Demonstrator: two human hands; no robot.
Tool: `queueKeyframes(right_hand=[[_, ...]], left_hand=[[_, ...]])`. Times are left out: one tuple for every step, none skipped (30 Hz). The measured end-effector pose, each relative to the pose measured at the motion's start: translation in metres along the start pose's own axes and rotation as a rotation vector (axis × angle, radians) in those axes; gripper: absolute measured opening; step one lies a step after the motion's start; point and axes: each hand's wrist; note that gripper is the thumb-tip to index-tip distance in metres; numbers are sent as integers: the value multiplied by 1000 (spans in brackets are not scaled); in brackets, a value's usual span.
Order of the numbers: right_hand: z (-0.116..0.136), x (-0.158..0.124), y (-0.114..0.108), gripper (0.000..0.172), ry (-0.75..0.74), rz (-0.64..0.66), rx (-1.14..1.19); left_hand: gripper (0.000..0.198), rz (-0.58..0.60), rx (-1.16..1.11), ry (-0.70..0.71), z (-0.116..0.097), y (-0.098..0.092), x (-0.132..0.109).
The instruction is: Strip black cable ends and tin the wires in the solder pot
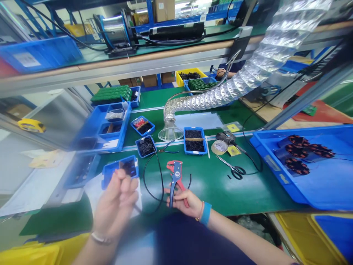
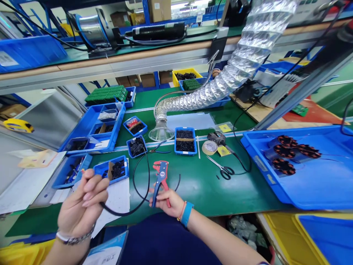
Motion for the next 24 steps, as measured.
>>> queueKeyframes(right_hand=[[2, 6, 3, 46, -52, 24, 11], [6, 11, 6, 45, -93, 41, 13], [10, 16, 9, 45, -118, 59, 7], [15, 20, 13, 44, -135, 77, -8], [20, 23, 17, 43, -145, 97, -33], [26, 25, 22, 43, -155, 120, -67], [31, 27, 27, 43, -168, 146, -106], [36, 28, 32, 43, -181, 172, -148], [39, 28, 37, 43, -191, 195, -190], [42, 28, 42, 43, -191, 218, -230], [43, 28, 47, 43, -181, 241, -266], [42, 28, 50, 43, -164, 264, -298], [39, 27, 54, 44, -144, 287, -328], [35, 27, 56, 44, -121, 307, -359], [30, 26, 58, 45, -93, 327, -393], [25, 26, 60, 45, -54, 348, -433], [20, 26, 62, 45, -4, 372, -477], [15, 25, 65, 44, 50, 401, -526], [11, 24, 68, 43, 99, 432, -578], [8, 23, 71, 42, 137, 463, -632], [6, 22, 74, 41, 165, 487, -685], [4, 20, 78, 39, 187, 504, -736], [3, 18, 81, 38, 203, 513, -783], [3, 17, 84, 38, 219, 522, -824]], left_hand=[[13, -30, -17, -1, -7, -2, -9], [15, -63, -21, -7, -13, -4, -18], [16, -103, -8, -9, -20, -8, -26], [15, -147, 19, -7, -25, -14, -33], [14, -197, 61, 1, -30, -22, -39], [14, -248, 110, 17, -35, -32, -44], [14, -299, 163, 32, -38, -46, -48], [17, -345, 213, 38, -40, -62, -52], [20, -387, 264, 34, -42, -82, -56], [23, -425, 312, 24, -41, -103, -59], [24, -470, 381, 6, -40, -124, -62], [24, -532, 482, -15, -37, -144, -64], [25, -629, 623, -48, -32, -162, -65], [27, -728, 759, -49, -26, -176, -64], [27, -778, 864, -67, -19, -184, -61], [26, -778, 939, -86, -11, -187, -56], [24, -714, 951, -109, -4, -184, -48], [23, -597, 918, -144, 4, -176, -37], [23, -452, 820, -169, 11, -163, -24], [24, -312, 655, -193, 16, -149, -10], [25, -212, 509, -211, 20, -133, 5], [21, -200, 398, -222, 22, -118, 19], [20, -183, 298, -241, 22, -103, 32], [19, -168, 223, -251, 20, -90, 43]])
Point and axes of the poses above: each hand's wrist, its own x-axis towards the middle knuckle, its own y-axis out of the palm, z = x × y, and after that the axes turned 13 degrees about z, right-handed
